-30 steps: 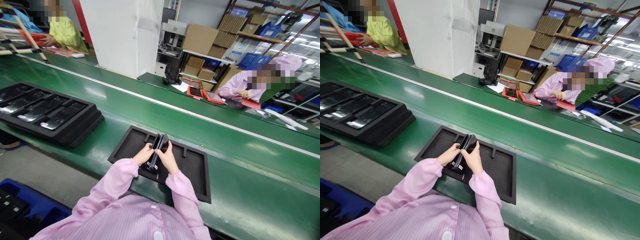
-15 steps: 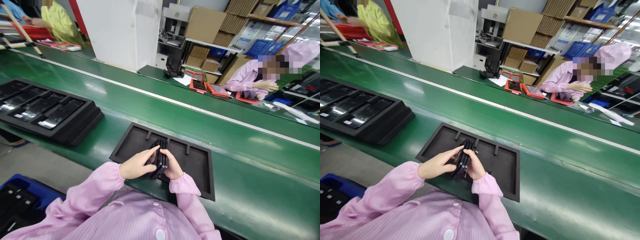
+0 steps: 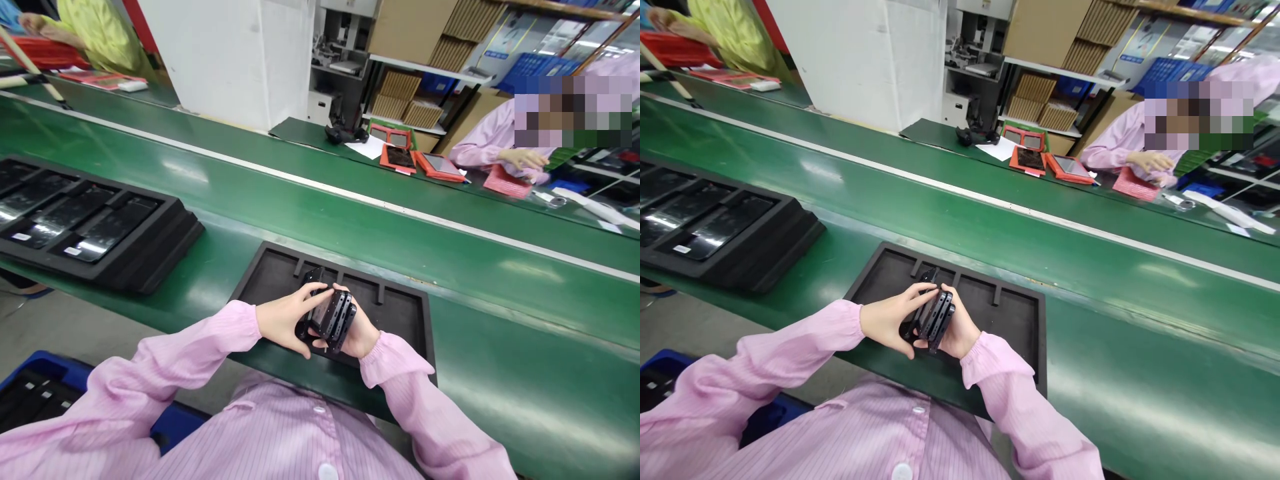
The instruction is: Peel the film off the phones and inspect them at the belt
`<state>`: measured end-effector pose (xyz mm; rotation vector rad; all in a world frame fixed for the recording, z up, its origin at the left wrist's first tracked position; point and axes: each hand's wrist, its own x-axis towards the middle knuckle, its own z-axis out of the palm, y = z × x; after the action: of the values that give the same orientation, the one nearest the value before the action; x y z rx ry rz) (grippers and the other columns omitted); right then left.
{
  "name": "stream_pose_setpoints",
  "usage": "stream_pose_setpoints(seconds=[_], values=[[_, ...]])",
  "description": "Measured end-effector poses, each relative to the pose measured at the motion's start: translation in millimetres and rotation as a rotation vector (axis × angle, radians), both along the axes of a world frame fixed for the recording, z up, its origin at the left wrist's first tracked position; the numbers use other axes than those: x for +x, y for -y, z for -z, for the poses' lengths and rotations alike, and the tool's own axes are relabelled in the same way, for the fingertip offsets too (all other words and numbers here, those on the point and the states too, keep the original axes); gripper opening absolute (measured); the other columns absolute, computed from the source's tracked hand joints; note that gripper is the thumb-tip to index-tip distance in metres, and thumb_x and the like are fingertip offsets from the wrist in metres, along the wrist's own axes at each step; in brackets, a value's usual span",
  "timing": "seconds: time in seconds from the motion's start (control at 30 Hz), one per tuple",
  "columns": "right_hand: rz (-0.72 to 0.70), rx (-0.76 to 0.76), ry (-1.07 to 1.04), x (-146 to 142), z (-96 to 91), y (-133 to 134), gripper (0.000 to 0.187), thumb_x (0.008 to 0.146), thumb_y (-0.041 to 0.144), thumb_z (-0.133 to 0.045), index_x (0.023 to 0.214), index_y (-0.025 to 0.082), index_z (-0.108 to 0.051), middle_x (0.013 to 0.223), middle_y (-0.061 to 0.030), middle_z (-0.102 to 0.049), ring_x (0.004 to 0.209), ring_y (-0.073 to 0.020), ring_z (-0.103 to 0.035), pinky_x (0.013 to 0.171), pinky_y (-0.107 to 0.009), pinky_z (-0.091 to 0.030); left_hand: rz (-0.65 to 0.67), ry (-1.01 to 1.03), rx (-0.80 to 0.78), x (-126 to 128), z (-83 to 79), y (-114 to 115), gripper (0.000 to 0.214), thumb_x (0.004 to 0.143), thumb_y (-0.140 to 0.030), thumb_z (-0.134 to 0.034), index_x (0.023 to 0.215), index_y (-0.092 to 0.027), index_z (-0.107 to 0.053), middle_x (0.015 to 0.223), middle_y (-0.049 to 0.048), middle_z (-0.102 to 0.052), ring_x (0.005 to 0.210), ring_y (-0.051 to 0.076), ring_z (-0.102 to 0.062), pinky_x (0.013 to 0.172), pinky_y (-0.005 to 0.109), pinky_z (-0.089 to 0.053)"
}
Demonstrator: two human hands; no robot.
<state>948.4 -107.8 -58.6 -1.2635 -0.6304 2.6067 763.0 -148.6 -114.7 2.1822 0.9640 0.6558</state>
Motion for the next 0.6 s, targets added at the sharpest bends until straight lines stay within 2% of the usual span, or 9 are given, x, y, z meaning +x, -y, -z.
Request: stream_pose_setpoints(seconds=[0.1,0.2,0.3,0.4,0.47,0.53,0.6], values=[[-0.038,-0.093,0.020,-1,-3.4,-8,0.058,0.096,0.062,-0.029,0.096,0.015,-0.063,0.066,-0.0048,-0.065,0.059,-0.0223,-0.068,0.050,-0.036,-0.057,0.075,-0.129,0.077,-11,16.7,6,0.138,0.054,-0.043,-0.091,0.158,-0.019,-0.003,0.161,0.0293,-0.004,0.142,0.049,-0.031,0.113,0.060,-0.036],[-0.087,-0.132,0.021,0,-4.8,-15,0.059,0.096,0.059,-0.025,0.096,0.013,-0.063,0.065,-0.0064,-0.066,0.060,-0.0229,-0.069,0.050,-0.036,-0.058,0.146,-0.279,0.207,-23,31.7,11,0.128,0.055,-0.032,-0.092,0.156,-0.018,-0.015,0.160,0.0322,-0.010,0.139,0.049,-0.035,0.109,0.062,-0.039],[-0.106,-0.167,0.038,3,-2.8,-19,0.063,0.097,0.059,-0.021,0.100,0.012,-0.063,0.072,-0.0099,-0.069,0.063,-0.0233,-0.070,0.050,-0.036,-0.058,0.221,-0.354,0.363,-31,40.9,10,0.114,0.059,-0.024,-0.089,0.152,-0.015,-0.025,0.157,0.0345,-0.019,0.132,0.047,-0.045,0.103,0.058,-0.046],[-0.102,-0.171,0.013,7,1.6,-19,0.064,0.096,0.060,-0.023,0.105,0.011,-0.062,0.080,-0.0134,-0.071,0.066,-0.0241,-0.070,0.048,-0.034,-0.056,0.229,-0.286,0.513,-35,43.0,4,0.098,0.068,-0.032,-0.083,0.149,-0.017,-0.030,0.152,0.0321,-0.032,0.122,0.038,-0.057,0.095,0.046,-0.054],[-0.094,-0.174,-0.015,10,4.4,-19,0.064,0.095,0.061,-0.025,0.106,0.010,-0.062,0.083,-0.0152,-0.072,0.068,-0.0248,-0.071,0.047,-0.032,-0.054,0.196,-0.211,0.626,-35,42.0,-1,0.080,0.078,-0.032,-0.074,0.147,-0.019,-0.035,0.144,0.0260,-0.047,0.113,0.031,-0.064,0.090,0.038,-0.058],[-0.082,-0.180,-0.008,13,6.2,-18,0.062,0.095,0.061,-0.027,0.106,0.011,-0.063,0.084,-0.0147,-0.072,0.068,-0.0250,-0.071,0.048,-0.032,-0.054,0.162,-0.156,0.714,-33,40.6,-5,0.069,0.082,-0.027,-0.064,0.146,-0.020,-0.038,0.135,0.0207,-0.058,0.110,0.028,-0.067,0.089,0.035,-0.059],[-0.068,-0.183,0.013,15,6.5,-17,0.058,0.095,0.060,-0.030,0.106,0.013,-0.063,0.081,-0.0122,-0.072,0.067,-0.0247,-0.070,0.050,-0.034,-0.055,0.134,-0.113,0.761,-30,38.7,-7,0.068,0.083,-0.023,-0.058,0.147,-0.018,-0.037,0.130,0.0190,-0.063,0.112,0.028,-0.067,0.094,0.037,-0.058]])
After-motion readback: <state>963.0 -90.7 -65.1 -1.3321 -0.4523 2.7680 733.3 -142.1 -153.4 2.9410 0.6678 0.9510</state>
